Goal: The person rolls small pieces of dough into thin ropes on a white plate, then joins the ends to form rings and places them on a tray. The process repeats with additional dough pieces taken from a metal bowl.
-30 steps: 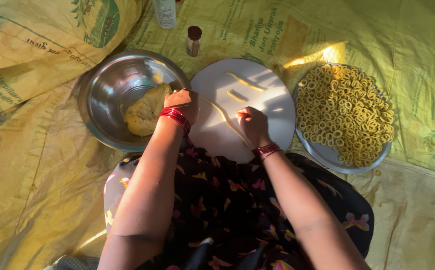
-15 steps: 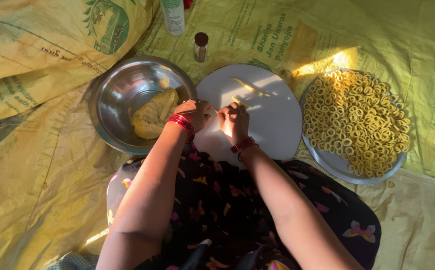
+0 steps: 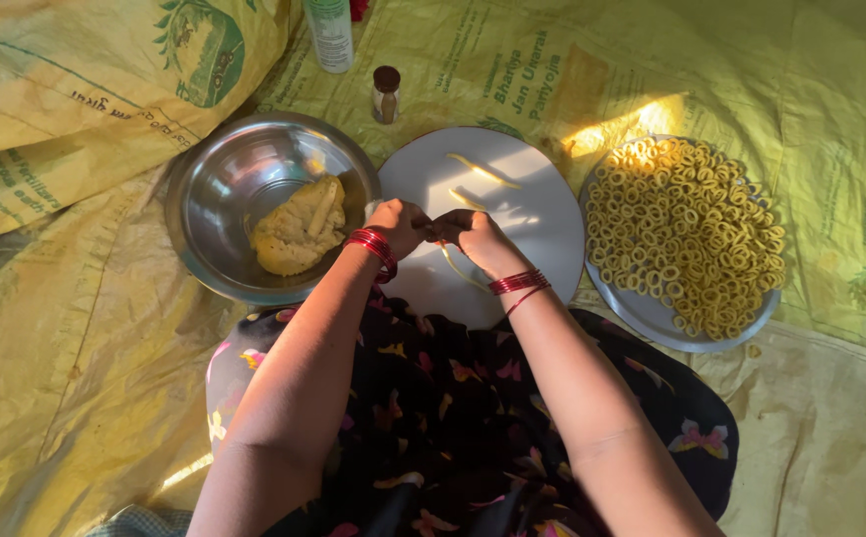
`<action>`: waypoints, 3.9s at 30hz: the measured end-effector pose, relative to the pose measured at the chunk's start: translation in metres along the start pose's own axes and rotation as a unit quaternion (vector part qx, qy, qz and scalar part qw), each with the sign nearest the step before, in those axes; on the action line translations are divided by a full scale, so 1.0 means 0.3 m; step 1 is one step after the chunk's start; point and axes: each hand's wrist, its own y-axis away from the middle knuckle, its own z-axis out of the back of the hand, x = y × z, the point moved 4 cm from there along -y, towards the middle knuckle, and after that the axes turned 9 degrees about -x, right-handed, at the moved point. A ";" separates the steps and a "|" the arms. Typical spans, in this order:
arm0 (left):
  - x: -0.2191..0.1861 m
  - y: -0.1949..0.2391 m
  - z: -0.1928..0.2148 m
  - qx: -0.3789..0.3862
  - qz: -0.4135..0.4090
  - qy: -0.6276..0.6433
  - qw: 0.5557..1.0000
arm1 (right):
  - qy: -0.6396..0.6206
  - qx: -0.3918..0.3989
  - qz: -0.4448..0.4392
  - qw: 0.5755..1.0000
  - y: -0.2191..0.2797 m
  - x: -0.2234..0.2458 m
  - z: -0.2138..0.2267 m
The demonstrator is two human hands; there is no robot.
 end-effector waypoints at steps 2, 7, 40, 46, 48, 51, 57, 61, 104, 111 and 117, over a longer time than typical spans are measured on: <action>-0.003 0.004 0.013 -0.012 -0.016 0.005 1.000 | -0.008 0.001 0.007 1.000 -0.001 0.001 0.015; -0.010 0.011 0.021 0.002 0.010 0.121 0.993 | 0.037 -0.031 0.024 0.999 0.021 -0.003 0.101; -0.119 0.174 0.023 0.092 0.085 0.279 0.952 | 0.153 -0.208 0.347 0.902 0.364 0.277 0.050; -0.112 0.172 0.014 0.103 0.095 0.272 0.952 | 0.298 -0.187 0.476 0.806 0.457 0.386 0.002; -0.110 0.172 0.013 0.109 0.107 0.294 0.944 | 0.302 -0.194 0.506 0.785 0.471 0.401 -0.006; -0.102 0.179 0.031 0.107 0.127 0.318 0.933 | 0.319 -0.205 0.532 0.757 0.480 0.397 -0.012; -0.119 0.205 0.070 0.111 0.157 0.429 0.883 | 0.066 -0.199 0.357 0.910 0.403 0.281 0.022; -0.136 0.213 0.085 0.117 0.150 0.452 0.871 | -0.118 -0.206 0.273 0.932 0.322 0.205 0.085; -0.119 0.180 0.115 -0.123 -0.049 0.100 0.986 | -0.255 -0.260 0.133 0.922 0.274 0.187 1.003; -0.153 0.214 0.132 -0.051 -0.016 -0.110 0.992 | -0.362 -0.382 -0.171 0.833 0.284 -0.544 1.306; -0.139 0.217 0.154 -0.010 0.033 -0.150 0.988 | -0.394 -0.479 -0.192 0.761 0.294 -0.576 1.383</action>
